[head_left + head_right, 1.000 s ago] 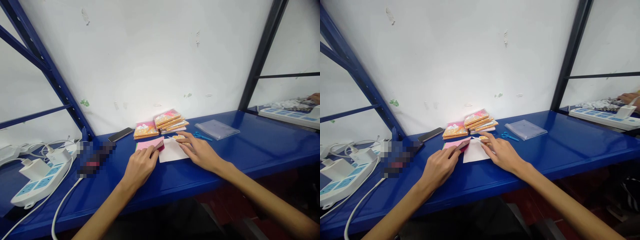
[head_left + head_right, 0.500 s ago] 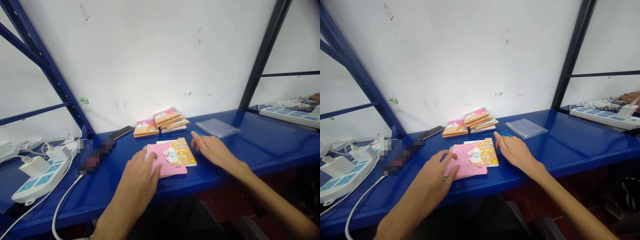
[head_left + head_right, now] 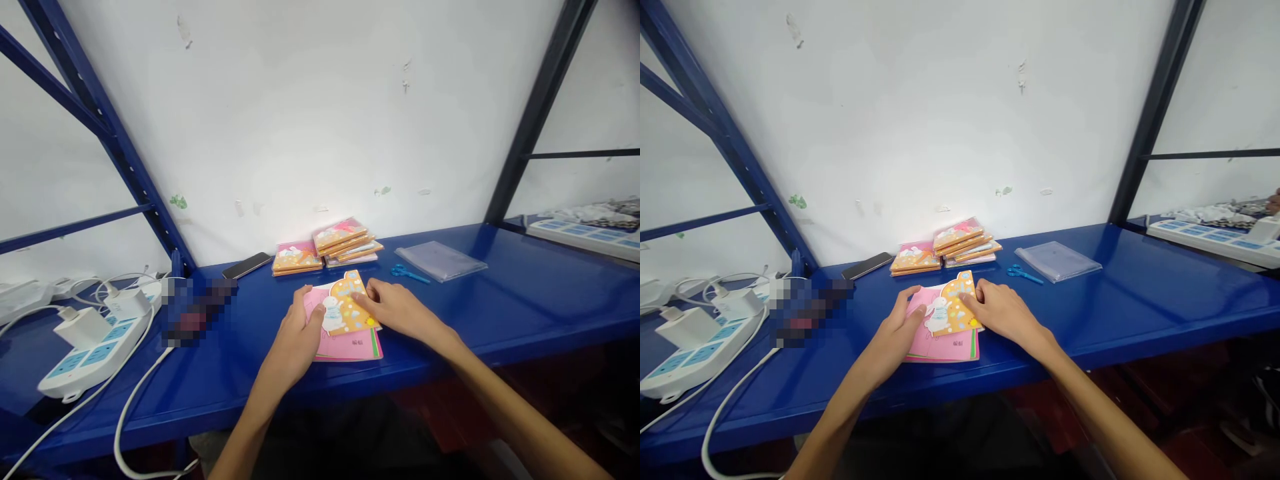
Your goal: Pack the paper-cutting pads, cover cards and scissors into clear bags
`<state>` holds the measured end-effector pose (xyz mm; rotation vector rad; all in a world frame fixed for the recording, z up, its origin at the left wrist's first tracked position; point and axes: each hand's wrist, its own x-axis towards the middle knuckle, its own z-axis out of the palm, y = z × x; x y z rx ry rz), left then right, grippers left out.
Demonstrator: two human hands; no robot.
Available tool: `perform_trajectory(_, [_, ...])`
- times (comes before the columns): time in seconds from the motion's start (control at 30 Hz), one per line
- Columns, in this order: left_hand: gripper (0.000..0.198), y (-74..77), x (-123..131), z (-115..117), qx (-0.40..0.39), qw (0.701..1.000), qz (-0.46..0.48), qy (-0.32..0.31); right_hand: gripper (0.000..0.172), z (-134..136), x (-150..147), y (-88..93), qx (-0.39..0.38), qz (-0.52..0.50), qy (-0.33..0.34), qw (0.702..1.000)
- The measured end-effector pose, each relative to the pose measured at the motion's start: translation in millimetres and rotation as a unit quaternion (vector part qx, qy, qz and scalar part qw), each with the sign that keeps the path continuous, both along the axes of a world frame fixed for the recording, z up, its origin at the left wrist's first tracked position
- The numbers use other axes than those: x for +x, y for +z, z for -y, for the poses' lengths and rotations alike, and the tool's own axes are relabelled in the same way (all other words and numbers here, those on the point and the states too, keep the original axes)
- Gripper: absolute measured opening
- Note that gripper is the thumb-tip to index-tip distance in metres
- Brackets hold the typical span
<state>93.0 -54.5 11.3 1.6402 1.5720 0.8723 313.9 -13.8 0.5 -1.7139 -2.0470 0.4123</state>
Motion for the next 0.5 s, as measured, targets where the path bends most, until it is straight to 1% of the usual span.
perform_trajectory(0.03, [0.056, -0.4, -1.2, -1.5, 0.006, 1.0, 0.012, 0.005, 0.039, -2.5, 0.8, -3.9, -0.008, -0.058, 0.021, 0.998])
perform_trajectory(0.07, [0.053, -1.0, -2.7, -3.1, 0.012, 1.0, 0.02, 0.008, 0.038, -5.6, 1.7, -8.2, -0.024, -0.132, 0.048, 0.99])
perform_trajectory(0.13, [0.051, -2.9, -7.2, -6.8, 0.02, 0.999, 0.028, 0.002, 0.043, -11.7, 2.3, -15.7, -0.062, -0.284, 0.101, 0.951])
perform_trajectory(0.2, [0.055, -4.7, -13.1, -11.3, 0.032, 0.999, 0.029, -0.002, 0.049, -15.0, 0.6, -18.4, -0.07, -0.387, 0.127, 0.911])
perform_trajectory(0.23, [0.062, -5.3, -16.1, -13.7, 0.044, 0.999, 0.03, 0.008, 0.05, -15.0, -1.1, -17.4, -0.061, -0.416, 0.13, 0.898])
perform_trajectory(0.3, [0.085, -5.4, -21.4, -18.1, 0.068, 0.995, 0.055, 0.043, 0.052, -11.8, -5.8, -11.4, -0.03, -0.452, 0.134, 0.881])
perform_trajectory(0.33, [0.093, -4.9, -23.1, -19.9, 0.071, 0.992, 0.088, 0.054, 0.053, -9.2, -8.5, -7.5, -0.013, -0.471, 0.138, 0.871])
perform_trajectory(0.37, [0.096, -4.1, -23.9, -21.2, 0.068, 0.988, 0.132, 0.052, 0.053, -6.6, -11.0, -3.5, 0.004, -0.491, 0.144, 0.859])
perform_trajectory(0.4, [0.092, -3.3, -23.7, -22.1, 0.065, 0.98, 0.183, 0.033, 0.053, -4.2, -13.2, 0.0, 0.022, -0.511, 0.148, 0.846])
perform_trajectory(0.47, [0.071, -2.2, -20.4, -22.4, 0.084, 0.959, 0.269, -0.022, 0.051, -1.4, -15.6, 4.7, 0.055, -0.54, 0.15, 0.826])
perform_trajectory(0.5, [0.062, -1.9, -17.6, -22.0, 0.105, 0.949, 0.294, -0.039, 0.052, -1.2, -15.6, 6.0, 0.068, -0.547, 0.149, 0.821])
